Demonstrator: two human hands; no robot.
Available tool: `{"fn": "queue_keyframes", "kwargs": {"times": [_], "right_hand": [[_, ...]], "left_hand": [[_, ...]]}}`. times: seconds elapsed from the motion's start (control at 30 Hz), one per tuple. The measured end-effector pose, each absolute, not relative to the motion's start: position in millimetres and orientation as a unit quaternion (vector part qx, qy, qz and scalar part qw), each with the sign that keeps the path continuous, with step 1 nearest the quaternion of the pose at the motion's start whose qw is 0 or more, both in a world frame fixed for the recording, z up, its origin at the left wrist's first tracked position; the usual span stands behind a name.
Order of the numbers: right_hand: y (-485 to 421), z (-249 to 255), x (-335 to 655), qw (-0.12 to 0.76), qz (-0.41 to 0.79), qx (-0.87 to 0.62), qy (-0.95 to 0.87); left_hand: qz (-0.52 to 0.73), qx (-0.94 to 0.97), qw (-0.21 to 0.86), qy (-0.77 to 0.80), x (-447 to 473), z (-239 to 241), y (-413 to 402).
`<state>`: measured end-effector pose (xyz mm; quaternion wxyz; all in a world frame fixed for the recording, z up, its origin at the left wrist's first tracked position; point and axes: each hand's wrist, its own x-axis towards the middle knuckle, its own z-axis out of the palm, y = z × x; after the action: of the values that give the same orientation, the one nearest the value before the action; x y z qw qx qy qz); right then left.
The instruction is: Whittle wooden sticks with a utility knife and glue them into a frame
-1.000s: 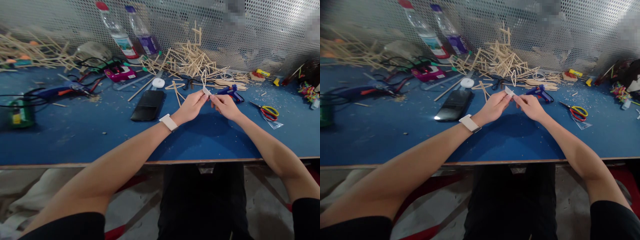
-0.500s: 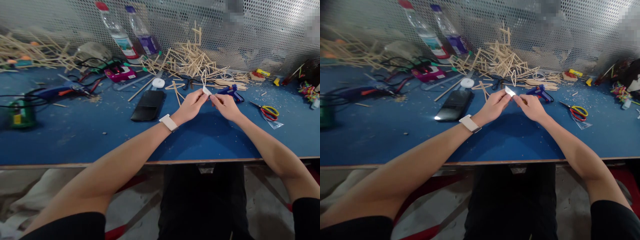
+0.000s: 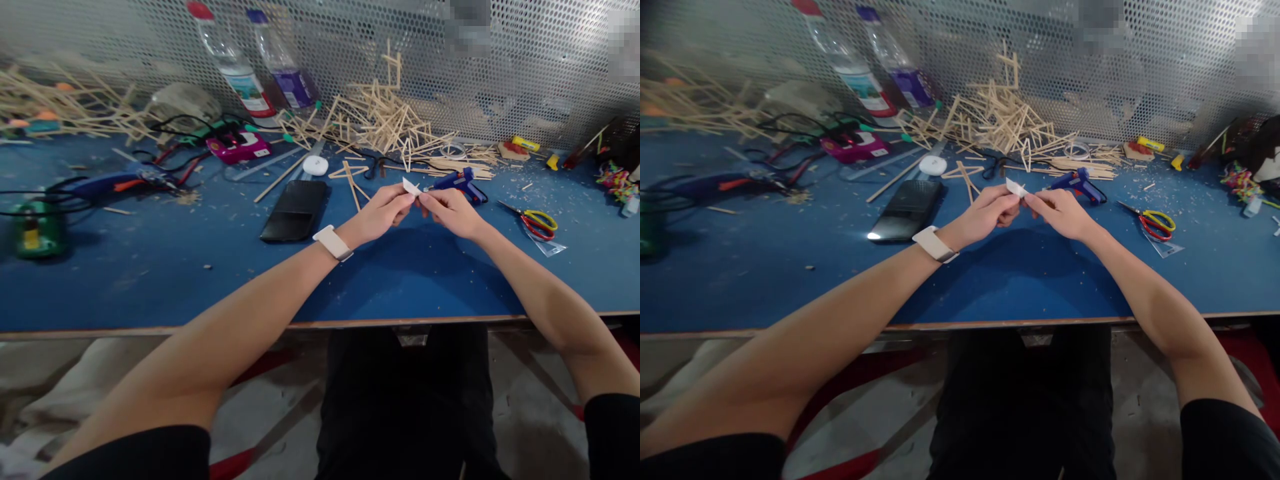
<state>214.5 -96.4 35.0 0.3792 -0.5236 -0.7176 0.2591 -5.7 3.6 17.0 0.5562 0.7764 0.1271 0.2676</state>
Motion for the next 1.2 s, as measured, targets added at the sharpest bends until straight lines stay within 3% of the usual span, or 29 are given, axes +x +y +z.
{"fn": "queue_keyframes", "kwargs": {"times": [0.47,0.9,1.2], "right_hand": [[-96,33,211,0.407,0.291,-0.508,-0.701],[-94,28,208,0.411,0.236,-0.550,-0.688],[-97,33,208,0.409,0.250,-0.539,-0.693]], "left_hand": [[0.286,0.775,0.555,0.105,-6,16,-1],[0.301,0.768,0.556,0.102,-2,8,3],[0.286,0.807,0.501,0.125,-7,14,3]]}}
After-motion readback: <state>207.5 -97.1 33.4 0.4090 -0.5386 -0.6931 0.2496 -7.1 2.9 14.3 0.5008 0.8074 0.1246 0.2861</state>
